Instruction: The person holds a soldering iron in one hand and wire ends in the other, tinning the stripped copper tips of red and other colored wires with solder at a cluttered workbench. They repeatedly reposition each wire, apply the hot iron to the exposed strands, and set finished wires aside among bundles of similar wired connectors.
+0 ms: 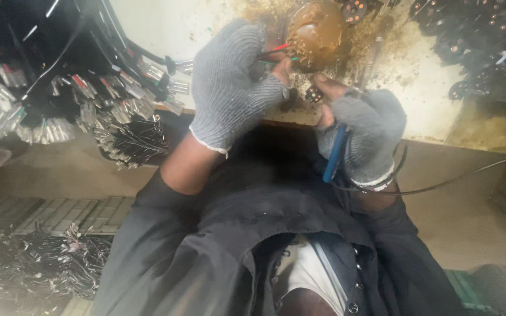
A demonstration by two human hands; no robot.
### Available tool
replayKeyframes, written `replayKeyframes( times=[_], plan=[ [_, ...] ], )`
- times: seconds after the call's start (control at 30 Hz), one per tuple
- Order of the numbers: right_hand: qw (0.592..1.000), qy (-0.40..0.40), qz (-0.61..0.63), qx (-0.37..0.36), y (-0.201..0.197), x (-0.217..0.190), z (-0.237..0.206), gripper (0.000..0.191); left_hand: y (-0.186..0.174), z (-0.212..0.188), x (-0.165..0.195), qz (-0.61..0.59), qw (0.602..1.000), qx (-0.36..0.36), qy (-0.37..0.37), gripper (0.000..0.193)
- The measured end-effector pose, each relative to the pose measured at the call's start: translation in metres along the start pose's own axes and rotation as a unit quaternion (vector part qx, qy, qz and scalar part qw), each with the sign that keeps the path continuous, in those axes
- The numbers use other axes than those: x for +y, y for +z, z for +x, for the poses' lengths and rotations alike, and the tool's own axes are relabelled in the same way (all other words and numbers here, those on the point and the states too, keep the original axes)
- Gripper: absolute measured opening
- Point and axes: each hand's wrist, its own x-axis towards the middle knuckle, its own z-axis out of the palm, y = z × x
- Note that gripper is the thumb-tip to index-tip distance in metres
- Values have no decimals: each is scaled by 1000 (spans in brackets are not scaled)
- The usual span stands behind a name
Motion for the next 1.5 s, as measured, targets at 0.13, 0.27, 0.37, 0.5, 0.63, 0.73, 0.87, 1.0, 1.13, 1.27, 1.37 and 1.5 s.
replayKeyframes(
  times=[0.13,0.27,0.37,0.5,0.63,0.73,0.87,1.0,1.13,1.27,1.37,1.5],
  plan=[
    [965,115,229,-51,7,4,-3,15,-1,8,6,11,1000,10,7,22],
    [998,-4,54,-20,3,2,-14,16,-19,5,16,-128,989,-29,-63,18],
    [987,33,148,-49,1,-6,-7,21,-33,-11,20,-31,996,-87,18,18],
    [992,65,98,-39,-11,-27,9,19,-32,-28,21,-58,989,-133,30,21],
    [957,188,216,-44,-30,-37,-7,53,-19,-29,21,12,990,-128,58,21],
    [983,115,141,-6,-19,-22,-29,54,-16,-25,25,29,989,-131,56,21],
    [999,38,5,-33,-10,6,-58,58,-18,-20,31,51,987,-148,40,23],
    [992,94,74,-32,0,17,-77,47,-16,-18,34,45,987,-150,29,22],
    [986,80,143,-10,8,24,-86,34,-16,-19,35,46,987,-152,23,22],
    [992,4,126,-21,9,31,-84,32,-16,-19,36,62,986,-149,31,27],
    [991,-10,126,-31,8,31,-78,31,-14,-17,36,70,986,-150,31,29],
    [991,-26,126,-36,6,28,-72,29,-14,-15,36,70,986,-151,22,30]
  ],
)
